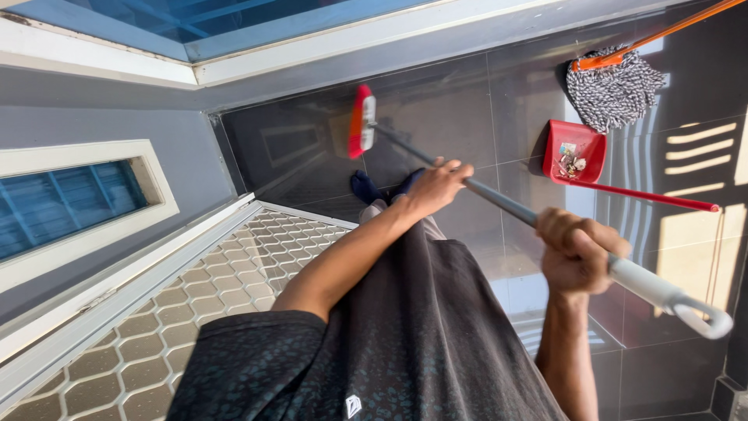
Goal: The person sweeps debris from a tiled floor into a dustpan using a small broom and then carries the dustpan to a different area.
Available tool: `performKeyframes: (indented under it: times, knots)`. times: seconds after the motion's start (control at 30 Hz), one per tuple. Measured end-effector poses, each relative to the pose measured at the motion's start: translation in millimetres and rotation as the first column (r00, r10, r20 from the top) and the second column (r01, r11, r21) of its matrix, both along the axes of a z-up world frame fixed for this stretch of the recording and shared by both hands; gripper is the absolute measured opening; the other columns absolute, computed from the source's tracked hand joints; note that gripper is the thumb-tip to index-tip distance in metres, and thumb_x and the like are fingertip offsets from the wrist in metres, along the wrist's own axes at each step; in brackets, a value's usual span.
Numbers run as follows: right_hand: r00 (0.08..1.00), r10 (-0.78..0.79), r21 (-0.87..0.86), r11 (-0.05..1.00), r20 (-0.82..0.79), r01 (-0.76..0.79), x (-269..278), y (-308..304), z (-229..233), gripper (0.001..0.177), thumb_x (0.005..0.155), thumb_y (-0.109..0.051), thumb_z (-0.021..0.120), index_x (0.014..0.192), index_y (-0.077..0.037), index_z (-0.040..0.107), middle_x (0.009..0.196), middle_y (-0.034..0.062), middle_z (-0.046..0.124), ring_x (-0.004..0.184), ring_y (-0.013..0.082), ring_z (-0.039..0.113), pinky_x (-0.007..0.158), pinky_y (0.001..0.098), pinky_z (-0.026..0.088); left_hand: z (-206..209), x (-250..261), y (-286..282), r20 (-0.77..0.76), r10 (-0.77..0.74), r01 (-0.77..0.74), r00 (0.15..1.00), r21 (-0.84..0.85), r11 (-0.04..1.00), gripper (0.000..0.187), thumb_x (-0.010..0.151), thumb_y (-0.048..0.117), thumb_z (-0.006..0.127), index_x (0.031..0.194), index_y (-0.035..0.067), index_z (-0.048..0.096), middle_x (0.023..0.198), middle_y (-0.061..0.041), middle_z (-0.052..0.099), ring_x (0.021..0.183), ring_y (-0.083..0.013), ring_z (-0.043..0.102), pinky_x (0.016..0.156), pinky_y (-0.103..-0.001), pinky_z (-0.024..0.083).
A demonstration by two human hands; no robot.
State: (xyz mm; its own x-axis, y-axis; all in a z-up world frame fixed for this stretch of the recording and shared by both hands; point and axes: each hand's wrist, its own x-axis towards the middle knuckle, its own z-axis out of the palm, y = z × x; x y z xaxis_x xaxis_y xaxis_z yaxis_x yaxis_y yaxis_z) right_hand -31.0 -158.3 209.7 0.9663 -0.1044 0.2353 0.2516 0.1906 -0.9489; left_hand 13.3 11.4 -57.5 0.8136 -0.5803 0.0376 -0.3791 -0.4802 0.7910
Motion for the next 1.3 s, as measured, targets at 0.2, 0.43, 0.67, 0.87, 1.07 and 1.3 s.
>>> performKeyframes:
  times: [0.2,0.43,0.67,0.87,1.07,1.3]
  knots:
    - [0.986,0.012,-0.051,0.999,0.164,-0.003,-34.6,-42.7,31.9,0.031,0.086,-0.018,0.046,0.059,-0.016,0.032,0.047,-0.0038,0.025,0.040,0.0087,0.021,0.035,0.0301,0.020,42.3,-5.8,-51.2,0.139,-0.120,0.139,0.983,-0.134,0.981,0.019,0.093,0.018,0.067,0.105,0.008,0.055,0.076,-0.008,0.065,0.066,-0.0278,0.071,0.086,-0.052,0.059]
    - [0.982,-0.092,0.111,0.991,0.165,0.075,-80.9,-61.9,10.8,0.028,0.085,-0.020,0.047,0.060,-0.017,0.036,0.046,-0.0033,0.026,0.036,0.0085,0.023,0.037,0.0336,0.022,76.8,-50.3,-18.1,-0.109,-0.218,0.235,0.970,0.189,0.953,0.015,0.106,0.009,0.051,0.119,0.001,0.053,0.106,-0.035,0.063,0.098,-0.0603,0.064,0.049,-0.036,0.064]
    - [0.998,0.020,0.214,0.977,-0.052,-0.008,-46.7,-42.0,-54.8,0.029,0.089,-0.018,0.049,0.064,-0.008,0.036,0.056,0.0041,0.031,0.052,0.0181,0.028,0.054,0.0397,0.032,16.4,-57.3,9.2,-0.164,0.037,0.011,0.986,0.283,0.959,0.034,0.096,0.006,0.056,0.129,0.007,0.051,0.128,-0.035,0.057,0.115,-0.0618,0.056,0.091,-0.059,0.052]
    - [0.994,0.111,0.086,0.990,0.012,-0.112,-20.7,-128.9,-28.4,0.033,0.087,-0.016,0.049,0.059,-0.010,0.033,0.051,0.0001,0.026,0.047,0.0130,0.022,0.045,0.0339,0.026,-8.8,-59.1,-106.5,-0.116,0.117,-0.105,0.986,0.101,0.989,0.019,0.099,0.009,0.063,0.115,0.009,0.053,0.119,-0.026,0.066,0.116,-0.0477,0.065,0.115,-0.060,0.040]
    - [0.954,0.261,-0.060,0.965,0.148,-0.254,1.3,-215.1,25.6,0.029,0.080,-0.017,0.049,0.057,-0.012,0.032,0.046,0.0006,0.026,0.040,0.0111,0.022,0.038,0.0343,0.019,58.4,-23.0,-202.3,-0.005,0.141,-0.141,0.990,-0.014,0.990,0.023,0.097,0.021,0.067,0.113,0.009,0.055,0.102,-0.018,0.069,0.104,-0.0497,0.068,0.076,-0.048,0.063]
    - [0.852,0.523,0.160,0.838,0.031,-0.521,46.4,-264.8,47.5,0.022,0.080,-0.017,0.051,0.063,-0.011,0.038,0.050,0.0026,0.034,0.039,0.0109,0.025,0.041,0.0331,0.021,100.4,-53.3,-205.3,-0.027,0.166,-0.163,0.986,0.094,0.982,0.035,0.099,0.028,0.066,0.119,0.003,0.053,0.093,-0.022,0.068,0.082,-0.0426,0.071,0.059,-0.045,0.061]
